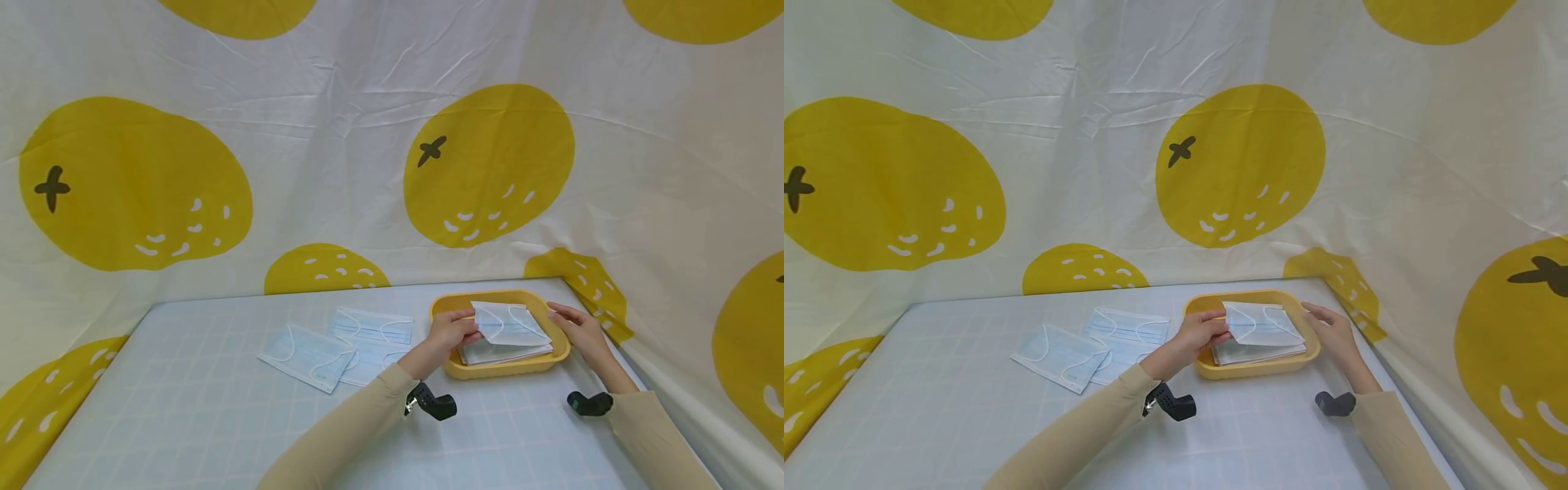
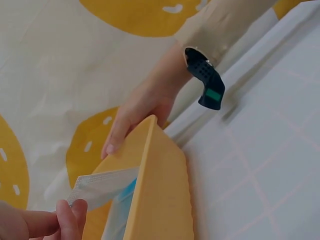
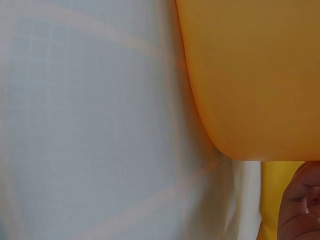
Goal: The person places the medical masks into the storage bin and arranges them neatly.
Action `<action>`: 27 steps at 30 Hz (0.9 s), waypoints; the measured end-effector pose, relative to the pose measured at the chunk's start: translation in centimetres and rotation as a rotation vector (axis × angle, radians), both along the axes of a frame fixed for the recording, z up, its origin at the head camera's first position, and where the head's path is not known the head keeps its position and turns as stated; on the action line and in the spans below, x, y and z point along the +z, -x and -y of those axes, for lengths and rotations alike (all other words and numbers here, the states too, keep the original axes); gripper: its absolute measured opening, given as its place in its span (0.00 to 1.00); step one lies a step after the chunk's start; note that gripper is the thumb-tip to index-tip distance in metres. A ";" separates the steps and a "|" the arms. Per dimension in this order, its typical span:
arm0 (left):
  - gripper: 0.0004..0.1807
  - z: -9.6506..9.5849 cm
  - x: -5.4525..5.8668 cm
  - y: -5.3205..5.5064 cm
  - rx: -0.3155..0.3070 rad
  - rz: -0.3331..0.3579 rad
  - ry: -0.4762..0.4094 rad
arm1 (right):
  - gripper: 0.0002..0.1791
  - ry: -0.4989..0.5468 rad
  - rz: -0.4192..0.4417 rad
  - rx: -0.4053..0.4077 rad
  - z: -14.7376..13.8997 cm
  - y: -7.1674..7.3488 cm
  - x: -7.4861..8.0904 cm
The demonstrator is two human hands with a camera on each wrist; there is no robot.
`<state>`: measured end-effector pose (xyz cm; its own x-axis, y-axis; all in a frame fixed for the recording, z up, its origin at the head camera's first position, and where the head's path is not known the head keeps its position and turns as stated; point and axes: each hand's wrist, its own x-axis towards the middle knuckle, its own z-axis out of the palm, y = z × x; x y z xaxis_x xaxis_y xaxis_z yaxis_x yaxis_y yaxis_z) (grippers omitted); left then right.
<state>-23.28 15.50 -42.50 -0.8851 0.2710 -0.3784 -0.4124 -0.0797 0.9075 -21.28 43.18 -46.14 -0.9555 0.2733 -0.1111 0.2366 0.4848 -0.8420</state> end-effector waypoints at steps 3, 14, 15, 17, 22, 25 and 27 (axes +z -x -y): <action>0.18 -0.1 0.0 -0.1 0.008 0.000 0.026 | 0.37 -0.017 -0.003 0.004 0.2 -0.1 0.2; 0.17 0.3 0.2 -0.4 0.028 -0.053 0.116 | 0.37 -0.015 0.001 -0.008 0.2 0.0 0.1; 0.17 0.4 0.3 -0.4 0.031 -0.058 0.125 | 0.37 -0.018 0.004 -0.009 0.2 0.0 0.1; 0.17 0.6 0.3 -0.4 0.039 -0.069 0.146 | 0.36 -0.015 0.001 -0.007 0.4 -0.1 0.3; 0.18 1.0 0.5 -0.2 0.010 -0.082 0.264 | 0.36 -0.009 0.008 -0.011 0.6 -0.3 0.6; 0.20 1.2 0.6 -0.2 -0.036 -0.093 0.357 | 0.37 -0.018 0.010 -0.007 0.6 -0.3 0.8; 0.21 1.3 0.7 -0.2 -0.064 -0.106 0.404 | 0.37 -0.020 0.011 -0.010 0.6 -0.2 0.7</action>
<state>-23.13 14.21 -41.84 -0.9111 0.1759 -0.3728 -0.3071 0.3137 0.8985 -21.03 42.59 -45.46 -0.9515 0.2850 -0.1160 0.2506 0.4989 -0.8296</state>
